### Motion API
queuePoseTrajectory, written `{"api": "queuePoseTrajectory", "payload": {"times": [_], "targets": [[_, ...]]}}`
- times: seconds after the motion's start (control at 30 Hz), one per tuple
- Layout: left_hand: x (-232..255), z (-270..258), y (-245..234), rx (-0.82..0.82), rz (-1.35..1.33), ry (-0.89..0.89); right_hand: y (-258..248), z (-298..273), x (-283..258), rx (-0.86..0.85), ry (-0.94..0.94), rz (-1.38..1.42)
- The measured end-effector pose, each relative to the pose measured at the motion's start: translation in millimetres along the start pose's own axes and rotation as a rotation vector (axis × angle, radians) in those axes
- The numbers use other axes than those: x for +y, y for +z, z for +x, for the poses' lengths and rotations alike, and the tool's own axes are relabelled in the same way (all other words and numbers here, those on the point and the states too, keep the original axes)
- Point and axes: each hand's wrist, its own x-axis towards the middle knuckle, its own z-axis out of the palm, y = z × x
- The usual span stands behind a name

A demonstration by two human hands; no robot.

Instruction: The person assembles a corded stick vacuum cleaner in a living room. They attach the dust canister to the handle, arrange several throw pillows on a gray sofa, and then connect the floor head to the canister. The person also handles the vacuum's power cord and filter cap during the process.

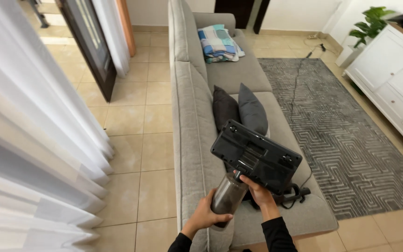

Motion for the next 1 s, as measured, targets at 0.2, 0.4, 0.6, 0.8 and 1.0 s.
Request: {"api": "queuePoseTrajectory", "payload": {"times": [0.2, 0.4, 0.6, 0.8, 1.0], "targets": [[2.1, 1.8, 22.0, -0.153, -0.111, -0.121, 6.2, -29.5, -34.2, 0.047, 0.037, -0.050], [2.3, 23.2, 61.2, -0.219, -0.108, -0.102, -92.5, -33.6, 11.1, 0.118, 0.046, -0.019], [8.6, 59.1, 131.2, -0.227, -0.148, -0.072, -133.9, -24.6, -27.5, 0.198, 0.119, 0.073], [37.2, 115.3, 240.8, -0.016, -0.016, -0.044, -214.6, -19.0, -68.7, 0.187, 0.032, 0.114], [54.3, 148.8, 338.2, 0.019, 0.024, -0.052, -327.9, -15.9, -104.1, 0.132, 0.104, 0.095]]}}
